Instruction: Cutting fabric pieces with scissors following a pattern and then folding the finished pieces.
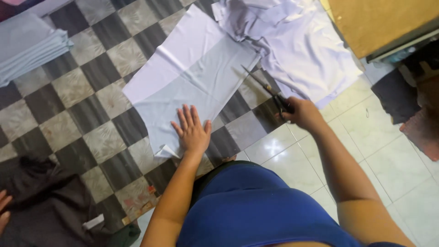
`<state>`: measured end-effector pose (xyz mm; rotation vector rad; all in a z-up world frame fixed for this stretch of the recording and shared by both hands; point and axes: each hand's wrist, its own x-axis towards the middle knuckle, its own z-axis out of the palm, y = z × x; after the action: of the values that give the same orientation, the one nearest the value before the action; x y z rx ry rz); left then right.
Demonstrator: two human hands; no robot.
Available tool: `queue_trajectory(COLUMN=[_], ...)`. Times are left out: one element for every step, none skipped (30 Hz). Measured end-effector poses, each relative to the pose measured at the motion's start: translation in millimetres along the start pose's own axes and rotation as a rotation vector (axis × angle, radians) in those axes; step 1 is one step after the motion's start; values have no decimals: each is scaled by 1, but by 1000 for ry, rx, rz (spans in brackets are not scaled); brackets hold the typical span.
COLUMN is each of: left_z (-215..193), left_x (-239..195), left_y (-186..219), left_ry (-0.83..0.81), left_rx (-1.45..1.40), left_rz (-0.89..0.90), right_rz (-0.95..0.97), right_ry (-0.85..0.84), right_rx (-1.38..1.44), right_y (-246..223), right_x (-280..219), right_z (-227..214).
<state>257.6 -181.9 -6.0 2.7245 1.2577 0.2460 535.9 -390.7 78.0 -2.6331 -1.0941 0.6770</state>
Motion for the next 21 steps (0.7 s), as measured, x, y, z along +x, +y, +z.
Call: queue_trajectory(left_z=[-1,-3,-4,-5,-6,-7,-10,-13,-16,-18,-20,-22,-26,-31,-35,-36,-38,-39,-39,-38,-38], left_x=[-1,-2,-3,-7,-10,-13,-18,-21,-24,-29,-33,-34,-35,-36,-38,-38,-38,-36,-34,-31,-28], left_y=[-2,-3,-4,-9,-14,-18,-28,-37,-45,-55,-64,-73,-82,-92,-101,-113,-125,-137,-153,-167,-182], left_ry=[1,13,25,26,34,42,42,12,-19,-20,-54,-86,-84,-113,-141,-144,-175,-205,-208,-272,-336], left_rx=[4,7,11,15,2,-11,-8,-13,-18,-17,-13,-10,-11,-8,-5,-5,17,39,39,59,81], left_rz=[-16,0,16,0,19,41,27,70,113,108,135,168,169,213,258,261,300,342,348,389,430], right_rz=[-14,-23,-32,-48,-53,-56,-69,-51,-33,-37,-17,7,7,71,135,139,173,209,215,182,148], right_ry=[-8,2,14,7,-1,-7,-14,-45,-75,-78,-122,-162,-160,-233,-305,-306,-353,-398,-398,-467,-536], right_rx=[-3,-95,-186,-190,-208,-226,-229,-260,-292,-293,-299,-304,-305,-248,-190,-188,-184,-177,-174,-129,-84], right_y=[-7,-14,-22,-28,-34,-40,-30,-20,-9,-2,5,12,-13,-39,-64,-61,-58,-55,-55,-54,-55], right_x=[6,13,19,17,15,13,14,16,18,12,7,2,-18,-38,-58,-66,-74,-82,-90,-97,-104], right_z=[-7,-15,-22,-28,-34,-41,-34,-28,-22,-15,-7,-1,-14,-26,-38,-33,-28,-22,-25,-29,-32])
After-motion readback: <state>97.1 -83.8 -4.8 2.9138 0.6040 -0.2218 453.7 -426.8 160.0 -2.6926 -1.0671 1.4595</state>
